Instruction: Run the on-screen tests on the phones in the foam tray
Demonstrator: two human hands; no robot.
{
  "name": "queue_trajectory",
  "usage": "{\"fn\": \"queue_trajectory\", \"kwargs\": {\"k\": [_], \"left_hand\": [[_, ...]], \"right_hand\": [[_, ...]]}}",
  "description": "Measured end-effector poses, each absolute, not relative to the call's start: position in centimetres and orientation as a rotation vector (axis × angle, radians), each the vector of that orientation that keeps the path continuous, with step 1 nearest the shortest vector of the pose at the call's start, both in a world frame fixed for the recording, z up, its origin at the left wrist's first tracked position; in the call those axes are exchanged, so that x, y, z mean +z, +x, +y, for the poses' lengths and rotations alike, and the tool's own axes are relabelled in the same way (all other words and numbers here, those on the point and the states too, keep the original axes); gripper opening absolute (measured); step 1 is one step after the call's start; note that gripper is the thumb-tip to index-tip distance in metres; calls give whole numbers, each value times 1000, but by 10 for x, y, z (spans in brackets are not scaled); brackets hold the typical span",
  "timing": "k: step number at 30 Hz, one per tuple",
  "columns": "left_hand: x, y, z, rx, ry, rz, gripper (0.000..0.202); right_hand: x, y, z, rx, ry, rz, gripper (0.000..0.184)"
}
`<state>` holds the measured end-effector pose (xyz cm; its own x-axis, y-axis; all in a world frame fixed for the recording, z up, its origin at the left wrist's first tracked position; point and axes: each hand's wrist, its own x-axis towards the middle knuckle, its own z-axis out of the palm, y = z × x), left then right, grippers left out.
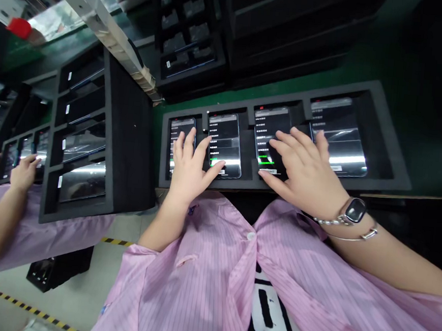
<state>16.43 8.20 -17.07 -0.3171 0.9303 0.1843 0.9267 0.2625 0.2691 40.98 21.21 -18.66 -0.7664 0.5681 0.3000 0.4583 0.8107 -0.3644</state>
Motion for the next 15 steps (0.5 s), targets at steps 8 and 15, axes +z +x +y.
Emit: {"fn": "queue_trajectory", "kwargs": {"k": [8, 15], "left_hand": [[-170, 165, 84, 428, 1830, 2477, 67], [-168, 164, 90, 422, 1813, 2485, 65]], "right_hand": [[-189, 408, 211, 312, -847, -2639, 73], [-187, 405, 219, 326, -875, -2724, 76]]}}
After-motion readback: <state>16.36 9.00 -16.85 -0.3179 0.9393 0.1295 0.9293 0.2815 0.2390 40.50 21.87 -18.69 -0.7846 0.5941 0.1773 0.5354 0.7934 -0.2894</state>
